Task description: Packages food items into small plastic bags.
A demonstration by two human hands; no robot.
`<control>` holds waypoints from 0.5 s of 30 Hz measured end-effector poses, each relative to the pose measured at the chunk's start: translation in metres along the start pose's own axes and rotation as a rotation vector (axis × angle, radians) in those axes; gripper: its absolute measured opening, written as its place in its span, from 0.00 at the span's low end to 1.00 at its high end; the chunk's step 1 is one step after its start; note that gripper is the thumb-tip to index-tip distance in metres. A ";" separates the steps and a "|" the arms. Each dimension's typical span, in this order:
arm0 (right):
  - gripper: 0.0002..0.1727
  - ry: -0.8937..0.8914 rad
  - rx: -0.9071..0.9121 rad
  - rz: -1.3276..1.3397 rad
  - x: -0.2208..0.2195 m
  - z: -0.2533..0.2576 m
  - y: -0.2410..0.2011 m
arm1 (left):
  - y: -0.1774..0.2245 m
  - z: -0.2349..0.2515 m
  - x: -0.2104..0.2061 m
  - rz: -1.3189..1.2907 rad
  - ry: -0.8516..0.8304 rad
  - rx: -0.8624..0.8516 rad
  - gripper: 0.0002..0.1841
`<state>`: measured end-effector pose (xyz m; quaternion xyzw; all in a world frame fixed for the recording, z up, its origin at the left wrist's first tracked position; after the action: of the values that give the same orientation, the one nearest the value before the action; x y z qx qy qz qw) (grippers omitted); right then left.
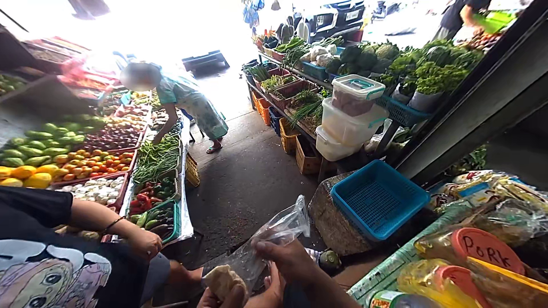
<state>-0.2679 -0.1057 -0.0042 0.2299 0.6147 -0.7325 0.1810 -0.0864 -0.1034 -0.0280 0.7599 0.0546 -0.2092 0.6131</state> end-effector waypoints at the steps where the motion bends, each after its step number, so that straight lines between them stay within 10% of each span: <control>1: 0.14 -0.031 0.009 0.007 -0.004 0.000 0.007 | 0.007 0.001 0.000 -0.007 0.018 -0.034 0.12; 3: 0.27 -0.153 0.004 -0.029 -0.019 -0.003 0.024 | 0.013 0.004 -0.002 0.007 0.008 -0.057 0.11; 8: 0.03 -0.044 -0.096 -0.046 -0.028 0.001 0.041 | 0.010 0.012 -0.004 0.217 -0.008 -0.049 0.17; 15: 0.09 -0.033 -0.223 -0.192 -0.018 -0.014 0.066 | 0.003 -0.003 0.013 0.446 0.056 -0.032 0.13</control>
<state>-0.2152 -0.1046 -0.0502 0.1363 0.7083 -0.6774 0.1444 -0.0729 -0.1033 -0.0301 0.7487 -0.0945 -0.0465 0.6545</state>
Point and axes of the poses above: each hand's wrist, its own z-axis towards the middle knuckle, its own x-axis out of the back of the hand, y = z × x, the point moved 8 cm from there along z, towards the middle knuckle, and after that the axes turned 2 degrees about x, right-handed, at the moved point
